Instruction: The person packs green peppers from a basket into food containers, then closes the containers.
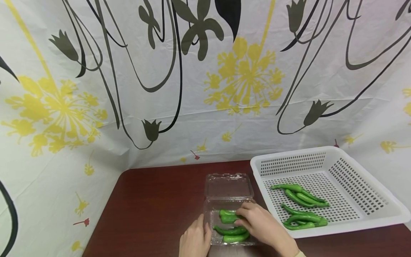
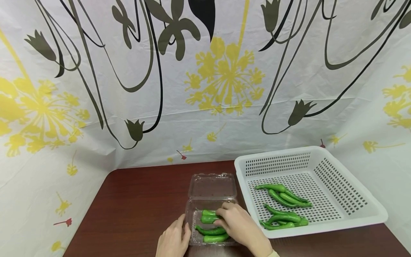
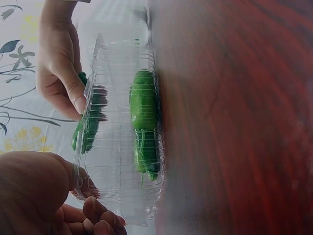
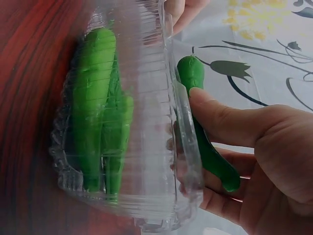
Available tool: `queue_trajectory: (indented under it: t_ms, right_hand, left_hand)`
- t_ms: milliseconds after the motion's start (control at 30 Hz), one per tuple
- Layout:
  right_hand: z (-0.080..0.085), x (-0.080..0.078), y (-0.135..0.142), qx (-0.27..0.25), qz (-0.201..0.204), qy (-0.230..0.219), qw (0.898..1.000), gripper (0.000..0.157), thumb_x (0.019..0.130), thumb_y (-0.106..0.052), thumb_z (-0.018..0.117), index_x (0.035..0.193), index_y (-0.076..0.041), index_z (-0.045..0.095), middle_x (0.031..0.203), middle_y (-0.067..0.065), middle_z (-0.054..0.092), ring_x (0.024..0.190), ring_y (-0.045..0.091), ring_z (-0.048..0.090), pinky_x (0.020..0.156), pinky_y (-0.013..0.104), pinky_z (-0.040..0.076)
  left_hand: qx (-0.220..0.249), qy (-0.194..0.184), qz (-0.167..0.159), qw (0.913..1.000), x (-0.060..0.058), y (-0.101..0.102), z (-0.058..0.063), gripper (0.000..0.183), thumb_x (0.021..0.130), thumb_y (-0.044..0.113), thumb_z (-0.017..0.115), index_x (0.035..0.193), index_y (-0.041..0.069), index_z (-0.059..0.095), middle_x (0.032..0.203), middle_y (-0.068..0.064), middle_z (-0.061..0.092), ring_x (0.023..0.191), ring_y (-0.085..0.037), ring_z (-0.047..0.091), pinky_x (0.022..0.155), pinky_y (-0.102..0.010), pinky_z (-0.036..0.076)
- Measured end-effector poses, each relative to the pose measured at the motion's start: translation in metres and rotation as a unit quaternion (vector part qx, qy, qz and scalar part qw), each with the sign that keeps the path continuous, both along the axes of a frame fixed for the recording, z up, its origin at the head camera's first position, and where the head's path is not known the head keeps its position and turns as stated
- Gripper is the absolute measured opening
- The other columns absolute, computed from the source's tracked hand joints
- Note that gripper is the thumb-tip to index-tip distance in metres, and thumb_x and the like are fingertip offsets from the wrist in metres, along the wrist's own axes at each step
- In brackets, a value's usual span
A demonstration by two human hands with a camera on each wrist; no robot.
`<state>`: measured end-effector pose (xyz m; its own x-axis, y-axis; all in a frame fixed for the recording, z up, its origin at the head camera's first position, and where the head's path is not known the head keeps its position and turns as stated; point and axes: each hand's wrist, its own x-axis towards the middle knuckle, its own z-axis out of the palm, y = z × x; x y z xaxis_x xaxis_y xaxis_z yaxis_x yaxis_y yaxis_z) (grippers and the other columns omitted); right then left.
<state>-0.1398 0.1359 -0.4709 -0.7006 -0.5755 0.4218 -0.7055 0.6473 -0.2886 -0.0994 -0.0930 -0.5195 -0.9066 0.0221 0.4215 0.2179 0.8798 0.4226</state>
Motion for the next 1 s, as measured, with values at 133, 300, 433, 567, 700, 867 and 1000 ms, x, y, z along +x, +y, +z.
queue_trajectory:
  t_ms: [133,300,433,567,700,867,1000]
  right_hand:
    - [-0.001,0.0,-0.001,0.003,0.0,-0.022,1.0,0.013,0.086,-0.028,0.078,0.091,-0.016,0.075,0.086,-0.014,0.058,0.077,0.003,0.057,0.069,0.027,0.052]
    - [-0.004,-0.002,-0.002,0.012,0.0,-0.06,0.998,0.013,0.086,-0.026,0.078,0.092,-0.015,0.075,0.085,-0.013,0.057,0.074,0.001,0.055,0.065,0.026,0.05]
    - [-0.005,-0.002,-0.002,0.025,-0.002,-0.079,0.997,0.016,0.086,-0.027,0.078,0.094,-0.014,0.075,0.085,-0.012,0.058,0.074,0.002,0.056,0.064,0.028,0.05]
    - [-0.007,-0.002,-0.002,0.033,-0.003,-0.101,0.994,0.016,0.087,-0.029,0.077,0.094,-0.015,0.074,0.085,-0.012,0.057,0.074,0.002,0.055,0.063,0.029,0.049]
    - [-0.009,-0.002,-0.002,0.035,0.0,-0.113,0.993,0.015,0.087,-0.029,0.077,0.091,-0.015,0.073,0.084,-0.013,0.055,0.071,0.0,0.052,0.061,0.027,0.047]
    - [-0.013,-0.003,-0.002,0.03,0.009,-0.132,0.991,0.014,0.087,-0.028,0.077,0.09,-0.014,0.073,0.083,-0.012,0.057,0.07,-0.002,0.051,0.06,0.026,0.047]
    - [-0.015,-0.003,-0.002,0.034,0.011,-0.147,0.989,0.014,0.088,-0.029,0.076,0.09,-0.016,0.072,0.084,-0.013,0.057,0.072,-0.002,0.051,0.061,0.026,0.047]
  left_hand:
    - [-0.002,-0.007,0.001,1.0,0.0,0.0,0.001,0.03,0.087,0.014,0.07,0.112,-0.002,0.069,0.083,-0.009,0.07,0.067,-0.027,0.069,0.048,-0.038,0.05]
    - [-0.003,-0.012,0.003,0.9999,0.0,0.0,0.001,0.03,0.087,0.014,0.07,0.112,-0.003,0.069,0.083,-0.009,0.07,0.068,-0.027,0.069,0.048,-0.038,0.051]
    - [-0.004,-0.003,0.003,1.0,-0.001,0.0,-0.001,0.03,0.087,0.014,0.07,0.112,-0.002,0.069,0.083,-0.008,0.07,0.067,-0.027,0.069,0.048,-0.038,0.05]
    - [-0.005,0.009,0.002,1.0,0.0,0.0,-0.002,0.03,0.086,0.014,0.07,0.111,-0.002,0.069,0.083,-0.008,0.07,0.067,-0.027,0.069,0.048,-0.038,0.05]
    - [-0.001,0.005,0.0,1.0,0.0,0.0,-0.002,0.03,0.086,0.014,0.07,0.112,-0.001,0.069,0.082,-0.008,0.07,0.067,-0.027,0.069,0.048,-0.038,0.05]
    - [0.001,-0.001,-0.001,1.0,0.0,-0.001,-0.002,0.029,0.086,0.014,0.07,0.111,-0.001,0.069,0.082,-0.008,0.07,0.067,-0.027,0.069,0.047,-0.037,0.05]
    - [0.001,-0.001,0.0,1.0,-0.001,-0.001,-0.002,0.03,0.086,0.014,0.07,0.111,-0.001,0.069,0.082,-0.008,0.07,0.067,-0.027,0.069,0.047,-0.038,0.05]
